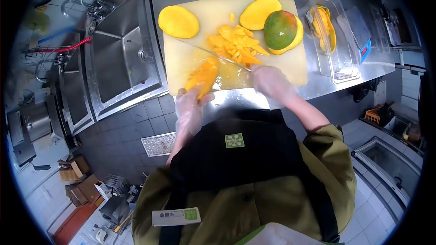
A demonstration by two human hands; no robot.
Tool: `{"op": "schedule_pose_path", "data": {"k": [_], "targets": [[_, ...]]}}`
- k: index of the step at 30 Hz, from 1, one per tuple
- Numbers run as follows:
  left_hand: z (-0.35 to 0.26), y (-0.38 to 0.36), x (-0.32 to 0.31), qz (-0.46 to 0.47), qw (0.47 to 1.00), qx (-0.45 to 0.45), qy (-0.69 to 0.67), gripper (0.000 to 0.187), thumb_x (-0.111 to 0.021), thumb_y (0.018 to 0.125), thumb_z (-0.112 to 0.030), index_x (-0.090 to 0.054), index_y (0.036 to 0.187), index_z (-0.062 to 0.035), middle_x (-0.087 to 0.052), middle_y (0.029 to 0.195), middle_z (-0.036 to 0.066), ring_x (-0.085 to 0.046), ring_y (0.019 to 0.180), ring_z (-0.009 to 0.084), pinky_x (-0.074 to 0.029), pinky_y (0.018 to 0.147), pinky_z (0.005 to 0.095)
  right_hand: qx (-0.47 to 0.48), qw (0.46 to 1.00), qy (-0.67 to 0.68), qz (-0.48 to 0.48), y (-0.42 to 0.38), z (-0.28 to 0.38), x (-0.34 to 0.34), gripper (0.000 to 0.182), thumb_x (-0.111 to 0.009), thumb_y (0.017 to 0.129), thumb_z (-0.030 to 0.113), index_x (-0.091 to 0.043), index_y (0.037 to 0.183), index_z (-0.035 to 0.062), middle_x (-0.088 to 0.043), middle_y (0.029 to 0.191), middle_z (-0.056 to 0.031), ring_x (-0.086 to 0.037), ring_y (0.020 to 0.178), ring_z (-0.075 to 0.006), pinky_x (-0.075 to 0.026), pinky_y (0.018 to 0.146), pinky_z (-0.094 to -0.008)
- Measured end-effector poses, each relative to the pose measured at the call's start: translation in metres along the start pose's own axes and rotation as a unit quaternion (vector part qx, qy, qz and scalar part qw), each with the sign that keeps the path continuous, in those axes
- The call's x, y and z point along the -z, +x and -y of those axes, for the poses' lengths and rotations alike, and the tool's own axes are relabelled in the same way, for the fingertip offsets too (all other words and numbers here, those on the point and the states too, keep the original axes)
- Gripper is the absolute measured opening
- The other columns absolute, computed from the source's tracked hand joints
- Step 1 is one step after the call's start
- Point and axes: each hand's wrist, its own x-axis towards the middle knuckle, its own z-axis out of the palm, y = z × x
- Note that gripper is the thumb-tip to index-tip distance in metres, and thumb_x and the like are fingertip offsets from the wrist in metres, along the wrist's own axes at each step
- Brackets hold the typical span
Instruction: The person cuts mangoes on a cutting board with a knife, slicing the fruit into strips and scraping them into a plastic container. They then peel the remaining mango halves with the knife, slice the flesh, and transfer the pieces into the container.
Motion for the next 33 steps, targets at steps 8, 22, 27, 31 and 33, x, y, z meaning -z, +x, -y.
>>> {"op": "schedule_pose_path", "data": {"k": [8, 22, 27, 31, 33], "targets": [[0.028, 0.003, -0.018, 0.067, 0.99, -0.004, -0.127, 0.032, -0.058, 0.093, -0.013, -0.049, 0.117, 0.0056, -0.057, 0.114, 0.014, -0.062, 0.098, 0.0195, -0.055, 0.075, 0.0284, 0.107, 0.994, -0.013, 0.019, -0.023, 0.056, 0.023, 0.016, -0.06, 0.071, -0.002, -0.053, 0.086, -0.0011, -0.06, 0.067, -0.0147, -0.066, 0.066, -0.0301, -0.052, 0.056, -0.0398], [0.006, 0.0, -0.02, 0.033, 0.99, -0.018, 0.139, 0.038, -0.057, 0.096, -0.017, -0.051, 0.127, 0.0027, -0.06, 0.117, 0.013, -0.062, 0.104, 0.0205, -0.054, 0.085, 0.0305, 0.114, 0.99, -0.05, 0.07, 0.012, 0.049, 0.015, 0.012, -0.058, 0.078, 0.008, -0.052, 0.086, 0.0005, -0.061, 0.066, -0.0152, -0.066, 0.065, -0.0305, -0.052, 0.055, -0.0404], [0.019, 0.006, -0.012, 0.045, 0.998, -0.011, -0.039, 0.041, -0.055, 0.095, -0.018, -0.049, 0.126, 0.0089, -0.058, 0.113, 0.016, -0.064, 0.094, 0.0228, -0.054, 0.084, 0.0292, 0.106, 0.991, 0.048, 0.062, 0.021, 0.031, -0.003, 0.011, -0.054, 0.084, 0.01, -0.052, 0.086, -0.0003, -0.061, 0.065, -0.0161, -0.065, 0.062, -0.0325, -0.051, 0.055, -0.0432], [-0.011, -0.004, -0.029, -0.001, 0.997, 0.044, 0.067, 0.043, -0.05, 0.097, -0.021, -0.048, 0.125, 0.0111, -0.055, 0.117, 0.016, -0.064, 0.095, 0.0226, -0.053, 0.083, 0.0299, 0.114, 0.991, 0.014, 0.068, 0.021, 0.04, 0.019, 0.01, -0.052, 0.086, 0.01, -0.053, 0.086, -0.0004, -0.061, 0.064, -0.0158, -0.064, 0.059, -0.0327, -0.051, 0.054, -0.0435], [-0.016, -0.008, -0.034, -0.012, 0.995, 0.033, 0.089, 0.042, -0.05, 0.097, -0.022, -0.05, 0.124, 0.0101, -0.054, 0.116, 0.015, -0.064, 0.096, 0.0222, -0.053, 0.084, 0.0294, 0.107, 0.991, -0.026, 0.074, 0.018, 0.047, 0.028, 0.01, -0.052, 0.086, 0.01, -0.053, 0.086, -0.0003, -0.061, 0.063, -0.0156, -0.065, 0.058, -0.0323, -0.051, 0.053, -0.0429]]}}
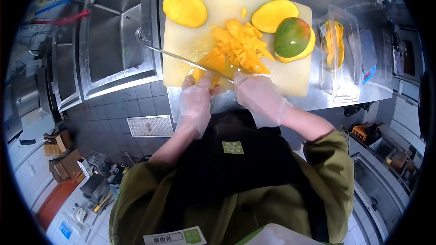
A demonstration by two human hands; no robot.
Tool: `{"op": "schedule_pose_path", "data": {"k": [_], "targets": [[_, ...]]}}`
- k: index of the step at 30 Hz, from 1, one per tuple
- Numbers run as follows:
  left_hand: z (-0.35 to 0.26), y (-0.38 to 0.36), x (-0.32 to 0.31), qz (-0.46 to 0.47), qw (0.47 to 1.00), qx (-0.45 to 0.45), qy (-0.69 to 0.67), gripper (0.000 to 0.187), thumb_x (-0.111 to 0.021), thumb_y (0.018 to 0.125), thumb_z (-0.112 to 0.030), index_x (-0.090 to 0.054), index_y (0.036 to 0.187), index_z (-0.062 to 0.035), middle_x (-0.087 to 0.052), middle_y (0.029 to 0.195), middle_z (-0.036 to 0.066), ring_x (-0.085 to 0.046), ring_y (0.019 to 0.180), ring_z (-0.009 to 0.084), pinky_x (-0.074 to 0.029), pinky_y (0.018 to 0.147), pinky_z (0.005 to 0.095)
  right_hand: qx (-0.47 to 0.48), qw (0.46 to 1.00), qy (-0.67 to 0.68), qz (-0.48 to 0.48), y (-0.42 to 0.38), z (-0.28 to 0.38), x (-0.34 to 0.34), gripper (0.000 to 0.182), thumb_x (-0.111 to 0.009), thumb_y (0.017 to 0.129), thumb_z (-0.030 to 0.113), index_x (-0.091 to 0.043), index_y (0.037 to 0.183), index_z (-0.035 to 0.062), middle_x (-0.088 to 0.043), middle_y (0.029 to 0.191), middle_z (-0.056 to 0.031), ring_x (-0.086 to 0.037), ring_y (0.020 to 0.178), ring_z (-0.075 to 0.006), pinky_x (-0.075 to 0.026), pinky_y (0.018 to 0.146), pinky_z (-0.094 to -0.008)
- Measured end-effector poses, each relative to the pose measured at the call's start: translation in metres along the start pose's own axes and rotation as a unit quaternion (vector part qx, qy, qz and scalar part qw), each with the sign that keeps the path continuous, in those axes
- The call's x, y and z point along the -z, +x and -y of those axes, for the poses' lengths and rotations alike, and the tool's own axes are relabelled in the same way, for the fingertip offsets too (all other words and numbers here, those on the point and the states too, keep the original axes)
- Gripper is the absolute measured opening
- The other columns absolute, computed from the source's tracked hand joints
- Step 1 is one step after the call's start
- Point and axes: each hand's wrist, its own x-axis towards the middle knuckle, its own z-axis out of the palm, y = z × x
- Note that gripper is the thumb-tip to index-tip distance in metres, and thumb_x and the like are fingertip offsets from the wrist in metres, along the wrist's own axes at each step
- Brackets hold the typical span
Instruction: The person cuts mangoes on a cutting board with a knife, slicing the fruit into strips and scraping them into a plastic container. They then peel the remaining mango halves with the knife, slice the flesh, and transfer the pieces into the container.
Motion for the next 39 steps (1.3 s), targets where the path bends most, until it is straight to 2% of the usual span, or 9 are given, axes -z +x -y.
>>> {"op": "schedule_pose_path", "data": {"k": [3, 10, 13, 18, 21, 26, 30, 35, 39], "targets": [[0.006, -0.002, -0.001, 0.0, 0.997, -0.044, 0.07, 0.037, -0.051, 0.097, -0.026, -0.049, 0.116, 0.0054, -0.059, 0.109, 0.013, -0.065, 0.09, 0.0188, -0.05, 0.076, 0.0267, -0.014, 0.999, -0.027, 0.012, -0.003, 0.007, 0.0, 0.009, -0.053, 0.085, 0.009, -0.053, 0.087, 0.0001, -0.062, 0.063, -0.0151, -0.066, 0.058, -0.0315, -0.051, 0.052, -0.042], [0.006, -0.006, -0.019, -0.009, 0.998, -0.038, -0.045, 0.029, -0.059, 0.094, -0.021, -0.05, 0.111, 0.0007, -0.063, 0.101, 0.01, -0.064, 0.079, 0.0151, -0.051, 0.069, 0.026, 0.021, 0.999, -0.014, -0.026, 0.023, 0.0, -0.011, 0.011, -0.056, 0.083, 0.008, -0.052, 0.088, -0.0007, -0.064, 0.067, -0.0152, -0.067, 0.062, -0.0308, -0.052, 0.054, -0.0408], [0.01, -0.012, -0.019, -0.002, 0.998, 0.056, -0.029, 0.033, -0.059, 0.093, -0.022, -0.052, 0.114, 0.0028, -0.061, 0.104, 0.013, -0.065, 0.085, 0.018, -0.051, 0.072, 0.0279, -0.013, 0.999, -0.034, -0.025, 0.036, -0.025, -0.036, 0.007, -0.055, 0.084, 0.007, -0.054, 0.088, 0.0009, -0.064, 0.07, -0.0147, -0.068, 0.066, -0.0292, -0.053, 0.055, -0.0402], [0.007, 0.0, -0.016, -0.059, 0.991, 0.057, -0.102, 0.034, -0.058, 0.094, -0.022, -0.051, 0.115, 0.004, -0.06, 0.105, 0.014, -0.065, 0.087, 0.0183, -0.054, 0.079, 0.0277, -0.003, 1.0, 0.002, -0.024, 0.034, -0.035, -0.021, 0.009, -0.054, 0.084, 0.008, -0.055, 0.088, 0.0006, -0.065, 0.069, -0.015, -0.067, 0.062, -0.0304, -0.053, 0.055, -0.0407], [0.01, 0.007, -0.013, -0.072, 0.991, 0.033, -0.105, 0.031, -0.063, 0.09, -0.02, -0.049, 0.111, -0.0011, -0.061, 0.1, 0.01, -0.062, 0.078, 0.0159, -0.053, 0.07, 0.0261, 0.011, 0.999, -0.012, 0.036, 0.016, -0.008, 0.011, 0.01, -0.056, 0.081, 0.008, -0.054, 0.087, 0.0009, -0.063, 0.067, -0.0135, -0.067, 0.061, -0.0293, -0.052, 0.054, -0.0403], [0.014, 0.005, -0.011, -0.041, 0.994, -0.026, -0.101, 0.03, -0.062, 0.089, -0.019, -0.05, 0.11, -0.0005, -0.061, 0.1, 0.011, -0.062, 0.079, 0.0168, -0.054, 0.072, 0.0268, 0.07, 0.997, -0.033, 0.021, 0.011, -0.006, 0.005, 0.01, -0.058, 0.079, 0.008, -0.054, 0.085, 0.0022, -0.061, 0.064, -0.0107, -0.066, 0.06, -0.027, -0.051, 0.052, -0.0374], [0.017, 0.001, -0.017, -0.026, 0.993, 0.07, -0.09, 0.026, -0.053, 0.092, -0.018, -0.055, 0.106, 0.0041, -0.06, 0.095, 0.013, -0.064, 0.083, 0.0189, -0.054, 0.073, 0.029, 0.05, 0.998, -0.024, 0.005, 0.036, -0.028, -0.03, 0.01, -0.058, 0.079, 0.009, -0.054, 0.086, 0.0023, -0.062, 0.067, -0.0109, -0.067, 0.062, -0.0253, -0.052, 0.053, -0.0366], [0.016, 0.006, -0.017, -0.065, 0.989, 0.059, -0.118, 0.026, -0.057, 0.089, -0.018, -0.053, 0.105, 0.0016, -0.062, 0.089, 0.01, -0.063, 0.077, 0.0172, -0.052, 0.072, 0.0266, 0.077, 0.996, -0.037, -0.025, 0.034, -0.033, -0.021, 0.007, -0.056, 0.08, 0.008, -0.053, 0.084, 0.0025, -0.061, 0.063, -0.0089, -0.067, 0.06, -0.0243, -0.051, 0.05, -0.0363], [0.001, 0.003, -0.021, -0.095, 0.987, 0.063, -0.114, 0.027, -0.057, 0.09, -0.019, -0.053, 0.107, 0.0016, -0.063, 0.091, 0.009, -0.063, 0.077, 0.0167, -0.051, 0.075, 0.0261, 0.067, 0.995, -0.059, 0.05, 0.02, -0.012, -0.003, 0.007, -0.056, 0.08, 0.007, -0.054, 0.084, 0.0015, -0.061, 0.064, -0.0076, -0.067, 0.059, -0.0236, -0.05, 0.048, -0.0367]]}}
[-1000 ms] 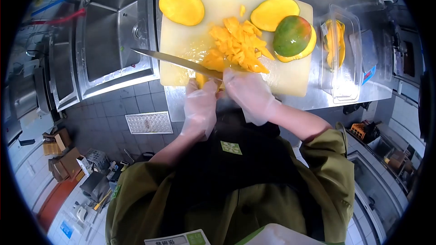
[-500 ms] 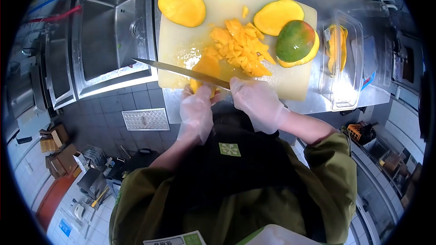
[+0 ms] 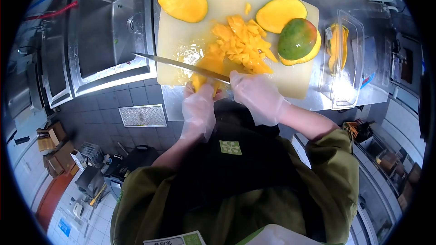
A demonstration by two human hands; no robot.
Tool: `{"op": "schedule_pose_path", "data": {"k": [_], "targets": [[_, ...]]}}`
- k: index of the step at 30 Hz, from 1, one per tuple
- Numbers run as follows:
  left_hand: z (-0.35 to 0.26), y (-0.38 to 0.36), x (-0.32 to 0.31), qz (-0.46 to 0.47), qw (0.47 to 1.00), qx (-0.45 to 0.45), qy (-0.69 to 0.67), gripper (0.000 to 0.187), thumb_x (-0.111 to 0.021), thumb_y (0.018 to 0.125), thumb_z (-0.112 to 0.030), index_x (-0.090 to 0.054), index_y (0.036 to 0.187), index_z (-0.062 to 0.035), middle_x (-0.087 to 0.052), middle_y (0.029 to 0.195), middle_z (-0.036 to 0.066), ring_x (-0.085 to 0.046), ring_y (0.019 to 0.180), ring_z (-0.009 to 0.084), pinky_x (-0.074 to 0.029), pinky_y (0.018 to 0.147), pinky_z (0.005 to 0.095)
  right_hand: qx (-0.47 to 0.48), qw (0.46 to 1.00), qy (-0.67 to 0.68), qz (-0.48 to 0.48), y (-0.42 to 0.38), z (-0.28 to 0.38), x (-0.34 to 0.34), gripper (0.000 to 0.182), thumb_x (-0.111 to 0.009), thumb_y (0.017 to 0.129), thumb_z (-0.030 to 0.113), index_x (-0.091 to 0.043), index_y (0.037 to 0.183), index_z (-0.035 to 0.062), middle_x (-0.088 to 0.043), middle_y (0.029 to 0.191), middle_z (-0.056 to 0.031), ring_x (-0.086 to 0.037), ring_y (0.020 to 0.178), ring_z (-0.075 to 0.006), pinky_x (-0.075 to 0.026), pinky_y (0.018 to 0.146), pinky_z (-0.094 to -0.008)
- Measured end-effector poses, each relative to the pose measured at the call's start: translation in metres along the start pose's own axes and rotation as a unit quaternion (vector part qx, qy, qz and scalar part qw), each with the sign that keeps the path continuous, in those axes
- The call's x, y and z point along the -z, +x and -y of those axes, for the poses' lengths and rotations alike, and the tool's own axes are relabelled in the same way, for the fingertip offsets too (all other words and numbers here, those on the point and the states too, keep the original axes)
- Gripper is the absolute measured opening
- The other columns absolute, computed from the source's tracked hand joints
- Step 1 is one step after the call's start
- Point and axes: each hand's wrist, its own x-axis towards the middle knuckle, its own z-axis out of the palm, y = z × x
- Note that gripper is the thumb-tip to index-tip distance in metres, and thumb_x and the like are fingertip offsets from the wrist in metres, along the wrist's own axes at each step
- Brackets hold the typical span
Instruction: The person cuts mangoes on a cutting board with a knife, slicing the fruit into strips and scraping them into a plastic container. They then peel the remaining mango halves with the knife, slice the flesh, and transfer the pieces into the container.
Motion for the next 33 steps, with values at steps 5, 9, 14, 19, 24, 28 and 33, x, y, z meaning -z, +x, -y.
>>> {"op": "schedule_pose_path", "data": {"k": [5, 9, 14, 19, 24, 28, 33], "targets": [[0.007, 0.005, 0.008, 0.044, 0.999, -0.006, 0.004, 0.029, -0.057, 0.092, -0.02, -0.052, 0.11, 0.0027, -0.063, 0.091, 0.01, -0.065, 0.078, 0.0174, -0.051, 0.073, 0.0258, -0.002, 0.997, -0.017, -0.073, 0.018, -0.014, -0.025, 0.007, -0.057, 0.08, 0.009, -0.054, 0.083, 0.0031, -0.06, 0.06, -0.0086, -0.066, 0.058, -0.0242, -0.051, 0.051, -0.0344], [0.01, 0.006, 0.014, 0.044, 0.998, -0.001, -0.041, 0.031, -0.063, 0.088, -0.018, -0.051, 0.11, -0.0005, -0.063, 0.09, 0.009, -0.061, 0.073, 0.015, -0.053, 0.066, 0.027, -0.015, 0.997, -0.012, -0.077, 0.021, -0.021, -0.044, 0.006, -0.057, 0.079, 0.008, -0.054, 0.082, 0.0046, -0.06, 0.063, -0.01, -0.065, 0.058, -0.0238, -0.05, 0.049, -0.0356], [0.008, 0.005, 0.018, 0.037, 0.999, -0.019, 0.001, 0.035, -0.056, 0.096, -0.024, -0.052, 0.114, 0.0054, -0.06, 0.1, 0.012, -0.065, 0.081, 0.0179, -0.052, 0.073, 0.0266, -0.05, 0.992, -0.086, -0.076, 0.026, -0.002, -0.036, 0.005, -0.056, 0.078, 0.008, -0.053, 0.081, 0.0049, -0.058, 0.062, -0.0086, -0.065, 0.06, -0.0233, -0.049, 0.048, -0.0363], [0.014, 0.005, 0.026, 0.048, 0.997, -0.059, 0.007, 0.036, -0.053, 0.098, -0.024, -0.051, 0.117, 0.0073, -0.056, 0.107, 0.013, -0.064, 0.088, 0.0174, -0.053, 0.077, 0.0263, -0.028, 0.987, 0.038, -0.155, 0.035, 0.004, -0.045, 0.006, -0.055, 0.081, 0.008, -0.053, 0.079, 0.0036, -0.06, 0.064, -0.0119, -0.064, 0.058, -0.027, -0.049, 0.049, -0.0391], [0.015, 0.006, 0.031, 0.01, 0.997, -0.046, -0.054, 0.033, -0.063, 0.089, -0.02, -0.052, 0.113, 0.0014, -0.063, 0.096, 0.009, -0.063, 0.078, 0.0142, -0.052, 0.073, 0.0249, -0.05, 0.988, 0.06, -0.135, 0.03, -0.021, -0.047, 0.009, -0.055, 0.085, 0.012, -0.053, 0.082, 0.003, -0.062, 0.069, -0.0148, -0.064, 0.061, -0.0317, -0.051, 0.054, -0.0407], [0.011, 0.003, 0.03, 0.004, 0.998, -0.035, -0.053, 0.035, -0.062, 0.09, -0.02, -0.052, 0.116, 0.0018, -0.064, 0.095, 0.009, -0.063, 0.078, 0.014, -0.052, 0.073, 0.0248, -0.046, 0.995, 0.021, -0.082, 0.021, -0.017, -0.029, 0.005, -0.054, 0.083, 0.009, -0.054, 0.083, 0.0039, -0.063, 0.067, -0.0118, -0.067, 0.064, -0.0262, -0.051, 0.053, -0.0373], [0.01, 0.002, 0.032, 0.017, 0.998, -0.034, -0.041, 0.035, -0.061, 0.091, -0.021, -0.052, 0.115, 0.002, -0.064, 0.095, 0.009, -0.063, 0.078, 0.0143, -0.052, 0.073, 0.0248, -0.054, 0.993, -0.017, -0.102, 0.023, -0.004, -0.044, 0.003, -0.056, 0.081, 0.007, -0.054, 0.082, 0.0053, -0.06, 0.063, -0.0098, -0.066, 0.06, -0.0248, -0.051, 0.051, -0.0372]]}}
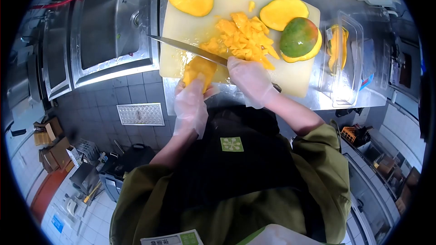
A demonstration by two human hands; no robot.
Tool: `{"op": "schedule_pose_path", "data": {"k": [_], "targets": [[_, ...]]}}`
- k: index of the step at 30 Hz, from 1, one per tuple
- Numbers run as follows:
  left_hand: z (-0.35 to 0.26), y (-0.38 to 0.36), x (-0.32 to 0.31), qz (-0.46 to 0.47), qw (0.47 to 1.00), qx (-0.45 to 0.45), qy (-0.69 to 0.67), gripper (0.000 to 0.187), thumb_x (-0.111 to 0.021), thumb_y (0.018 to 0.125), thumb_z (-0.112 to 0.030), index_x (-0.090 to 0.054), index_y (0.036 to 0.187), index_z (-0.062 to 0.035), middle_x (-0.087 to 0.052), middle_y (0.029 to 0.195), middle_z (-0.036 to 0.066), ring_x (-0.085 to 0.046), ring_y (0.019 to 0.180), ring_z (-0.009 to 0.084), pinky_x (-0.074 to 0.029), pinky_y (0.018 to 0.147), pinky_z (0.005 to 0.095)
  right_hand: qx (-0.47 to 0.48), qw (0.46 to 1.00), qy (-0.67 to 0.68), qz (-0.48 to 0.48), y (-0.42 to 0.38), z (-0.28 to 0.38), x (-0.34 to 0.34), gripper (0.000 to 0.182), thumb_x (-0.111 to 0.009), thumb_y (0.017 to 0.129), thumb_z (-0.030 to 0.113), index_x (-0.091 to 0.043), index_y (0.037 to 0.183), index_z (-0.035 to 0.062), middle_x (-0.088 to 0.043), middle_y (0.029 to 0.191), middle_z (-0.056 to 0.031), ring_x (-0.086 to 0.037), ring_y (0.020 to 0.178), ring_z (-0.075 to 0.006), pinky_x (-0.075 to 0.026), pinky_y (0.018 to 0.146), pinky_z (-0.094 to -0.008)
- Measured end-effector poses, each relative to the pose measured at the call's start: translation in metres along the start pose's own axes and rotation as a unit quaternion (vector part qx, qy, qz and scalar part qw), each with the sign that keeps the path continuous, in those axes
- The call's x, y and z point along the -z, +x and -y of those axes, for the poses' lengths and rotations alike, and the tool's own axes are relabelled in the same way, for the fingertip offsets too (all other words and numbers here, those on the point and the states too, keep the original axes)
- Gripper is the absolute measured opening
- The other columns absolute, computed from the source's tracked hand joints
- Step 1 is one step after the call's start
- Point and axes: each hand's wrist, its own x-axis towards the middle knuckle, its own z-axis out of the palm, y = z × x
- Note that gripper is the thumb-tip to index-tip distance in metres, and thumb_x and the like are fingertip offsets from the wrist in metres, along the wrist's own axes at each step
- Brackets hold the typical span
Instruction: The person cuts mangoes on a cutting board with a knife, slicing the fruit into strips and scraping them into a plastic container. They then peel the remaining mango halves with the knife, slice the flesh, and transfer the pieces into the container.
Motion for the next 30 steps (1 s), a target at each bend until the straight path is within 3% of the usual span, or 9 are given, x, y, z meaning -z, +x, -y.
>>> {"op": "schedule_pose_path", "data": {"k": [4, 10, 13, 16, 19, 22, 27, 30], "targets": [[0.0, -0.001, 0.0, 0.029, 0.997, -0.018, 0.064, 0.042, -0.052, 0.097, -0.027, -0.048, 0.122, 0.0063, -0.061, 0.107, 0.013, -0.063, 0.088, 0.0162, -0.052, 0.08, 0.0258, -0.017, 0.994, -0.111, 0.002, 0.011, 0.016, -0.003, 0.003, -0.056, 0.08, 0.006, -0.054, 0.082, 0.0053, -0.062, 0.068, -0.0121, -0.067, 0.065, -0.0246, -0.052, 0.052, -0.037], [-0.003, -0.001, 0.014, 0.007, 0.997, -0.025, 0.079, 0.042, -0.053, 0.097, -0.03, -0.048, 0.12, 0.0051, -0.062, 0.1, 0.012, -0.064, 0.084, 0.0162, -0.05, 0.077, 0.0248, 0.019, 0.996, 0.085, 0.02, 0.019, -0.026, -0.037, 0.006, -0.053, 0.083, 0.003, -0.054, 0.088, 0.0019, -0.065, 0.074, -0.0169, -0.07, 0.072, -0.029, -0.054, 0.058, -0.0398], [0.0, 0.001, 0.016, -0.008, 0.997, -0.025, 0.071, 0.041, -0.053, 0.097, -0.03, -0.048, 0.119, 0.0036, -0.062, 0.099, 0.011, -0.064, 0.083, 0.0159, -0.048, 0.075, 0.0233, -0.108, 0.985, 0.119, 0.062, 0.016, -0.009, 0.006, 0.008, -0.053, 0.084, 0.004, -0.053, 0.091, 0.0006, -0.066, 0.073, -0.0175, -0.069, 0.07, -0.0311, -0.055, 0.059, -0.0413], [0.005, 0.004, 0.014, 0.009, 0.998, -0.031, 0.058, 0.04, -0.053, 0.097, -0.031, -0.048, 0.118, 0.0029, -0.062, 0.099, 0.011, -0.064, 0.083, 0.0156, -0.048, 0.074, 0.0229, -0.021, 0.996, 0.062, 0.064, 0.0, 0.003, 0.001, 0.008, -0.055, 0.083, 0.005, -0.054, 0.09, 0.001, -0.066, 0.072, -0.017, -0.069, 0.067, -0.0311, -0.055, 0.057, -0.0408], [0.006, 0.002, 0.016, 0.013, 0.997, -0.036, 0.071, 0.041, -0.053, 0.097, -0.031, -0.049, 0.118, 0.0039, -0.062, 0.098, 0.011, -0.064, 0.084, 0.0158, -0.048, 0.074, 0.0234, -0.086, 0.993, 0.04, 0.075, 0.002, 0.022, 0.002, 0.01, -0.053, 0.084, 0.008, -0.053, 0.088, -0.0014, -0.064, 0.069, -0.0193, -0.066, 0.065, -0.036, -0.054, 0.06, -0.044], [0.003, -0.001, 0.015, 0.008, 0.994, -0.04, 0.099, 0.04, -0.053, 0.097, -0.031, -0.051, 0.115, 0.0053, -0.061, 0.099, 0.01, -0.064, 0.085, 0.0159, -0.049, 0.074, 0.0248, -0.047, 0.999, -0.011, 0.019, 0.009, 0.023, -0.005, 0.006, -0.056, 0.083, 0.007, -0.055, 0.086, 0.0028, -0.065, 0.068, -0.0139, -0.069, 0.064, -0.0297, -0.055, 0.055, -0.0397], [0.008, 0.007, 0.013, 0.001, 0.997, -0.071, 0.02, 0.034, -0.051, 0.1, -0.025, -0.057, 0.108, 0.0073, -0.057, 0.103, 0.012, -0.061, 0.091, 0.0167, -0.049, 0.076, 0.0277, -0.048, 0.997, 0.048, 0.034, 0.001, 0.007, -0.009, 0.009, -0.056, 0.083, 0.007, -0.054, 0.089, 0.0014, -0.066, 0.068, -0.0149, -0.069, 0.063, -0.0298, -0.055, 0.056, -0.0388], [0.018, 0.011, 0.01, 0.049, 0.989, -0.117, 0.074, 0.03, -0.051, 0.1, -0.022, -0.059, 0.109, 0.0053, -0.056, 0.106, 0.014, -0.06, 0.093, 0.0187, -0.049, 0.077, 0.0287, -0.046, 0.998, 0.028, 0.025, -0.003, 0.007, -0.006, 0.011, -0.056, 0.083, 0.007, -0.054, 0.091, 0.0007, -0.065, 0.068, -0.0155, -0.068, 0.062, -0.0305, -0.055, 0.056, -0.0389]]}}
